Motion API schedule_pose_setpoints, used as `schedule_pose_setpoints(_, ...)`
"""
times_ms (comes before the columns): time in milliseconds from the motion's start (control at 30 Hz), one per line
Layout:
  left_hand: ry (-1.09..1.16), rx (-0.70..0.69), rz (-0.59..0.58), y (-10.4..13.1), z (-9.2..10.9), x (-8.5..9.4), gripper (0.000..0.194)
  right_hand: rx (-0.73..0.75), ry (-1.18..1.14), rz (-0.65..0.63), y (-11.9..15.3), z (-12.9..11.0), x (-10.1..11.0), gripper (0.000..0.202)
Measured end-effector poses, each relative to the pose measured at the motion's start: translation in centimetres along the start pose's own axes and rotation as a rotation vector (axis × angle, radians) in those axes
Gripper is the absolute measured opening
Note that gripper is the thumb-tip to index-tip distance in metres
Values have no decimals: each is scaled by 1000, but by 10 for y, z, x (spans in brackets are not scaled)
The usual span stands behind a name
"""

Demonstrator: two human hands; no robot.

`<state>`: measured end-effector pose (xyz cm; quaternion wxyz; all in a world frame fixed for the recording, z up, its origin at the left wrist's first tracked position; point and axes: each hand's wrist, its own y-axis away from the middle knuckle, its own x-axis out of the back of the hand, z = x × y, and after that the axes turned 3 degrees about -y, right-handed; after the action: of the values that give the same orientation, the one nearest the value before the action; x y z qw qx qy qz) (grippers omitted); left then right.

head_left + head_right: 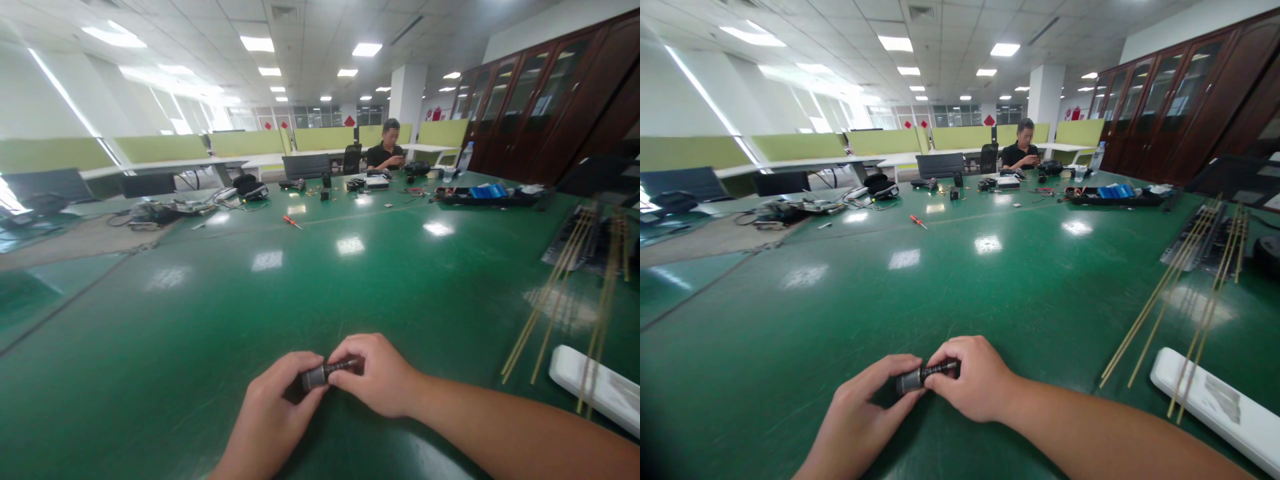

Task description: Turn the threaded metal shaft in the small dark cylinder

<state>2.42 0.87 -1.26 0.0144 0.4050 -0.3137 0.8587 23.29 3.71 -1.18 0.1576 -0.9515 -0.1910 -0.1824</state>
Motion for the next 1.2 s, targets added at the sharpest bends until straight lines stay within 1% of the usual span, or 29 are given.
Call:
schedule_pose_setpoints(767, -6, -21, 19, -2, -1, 0, 17, -12, -25, 31, 1, 2, -2, 10)
schedule_pose_setpoints(1200, -10, 0, 18, -2, -1, 0, 18, -22, -36, 37, 2, 3, -3, 10)
